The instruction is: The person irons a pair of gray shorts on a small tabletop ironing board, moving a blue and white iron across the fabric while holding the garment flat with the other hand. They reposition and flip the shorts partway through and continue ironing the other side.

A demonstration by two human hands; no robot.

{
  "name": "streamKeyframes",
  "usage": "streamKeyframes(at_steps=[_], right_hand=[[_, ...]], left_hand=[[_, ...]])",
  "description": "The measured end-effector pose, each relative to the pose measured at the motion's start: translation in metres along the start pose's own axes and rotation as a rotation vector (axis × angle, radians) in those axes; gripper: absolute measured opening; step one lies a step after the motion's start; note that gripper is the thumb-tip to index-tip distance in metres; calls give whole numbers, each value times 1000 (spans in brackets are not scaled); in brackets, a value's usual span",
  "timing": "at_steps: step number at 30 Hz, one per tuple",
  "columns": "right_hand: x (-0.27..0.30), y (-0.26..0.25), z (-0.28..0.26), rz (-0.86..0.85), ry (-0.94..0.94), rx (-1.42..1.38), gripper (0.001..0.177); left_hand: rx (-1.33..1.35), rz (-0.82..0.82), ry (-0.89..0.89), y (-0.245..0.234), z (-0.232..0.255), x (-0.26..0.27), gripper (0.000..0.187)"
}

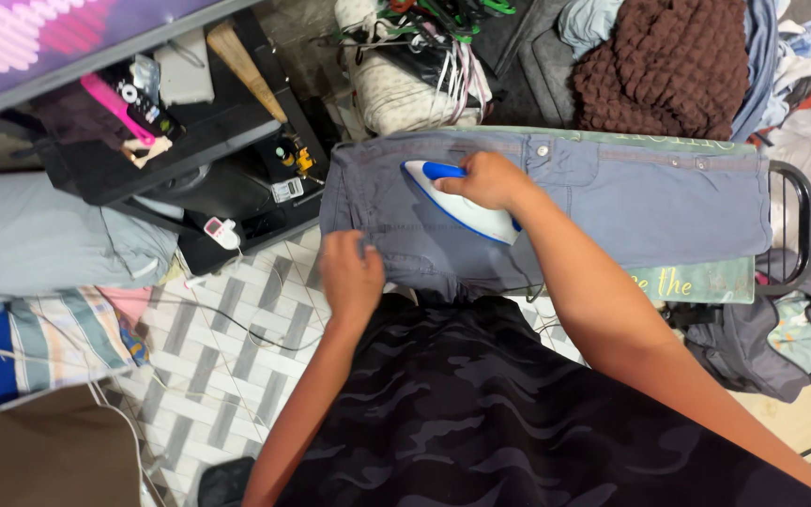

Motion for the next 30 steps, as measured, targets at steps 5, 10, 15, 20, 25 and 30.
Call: streamKeyframes(at_steps=[5, 10, 15, 20, 25, 30], right_hand=[[18, 1, 11, 248, 215, -76, 63], [57, 5, 39, 196, 192, 11, 67], [86, 18, 60, 143, 345, -418, 52], [34, 1, 51, 273, 271, -1089, 27], [35, 8, 59, 264, 271, -899, 42], [95, 42, 62, 476, 338, -842, 46]], left_hand=[[-122, -328, 99, 34, 48, -12, 24], [-319, -372, 174, 65, 61, -16, 63], [-467, -407, 171, 84, 49, -12, 74], [-478, -407, 178, 89, 43, -12, 75], [-432, -454, 133, 87, 40, -8, 75], [-448, -514, 102, 88, 46, -18, 76]])
Point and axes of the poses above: each hand's wrist, its own x-axis away from the middle knuckle, its own y-axis out of the palm, z = x × y, the point moved 3 cm from there along -x, towards the middle knuckle, and after that the axes turned 13 degrees about -y, right-handed, at the moved point
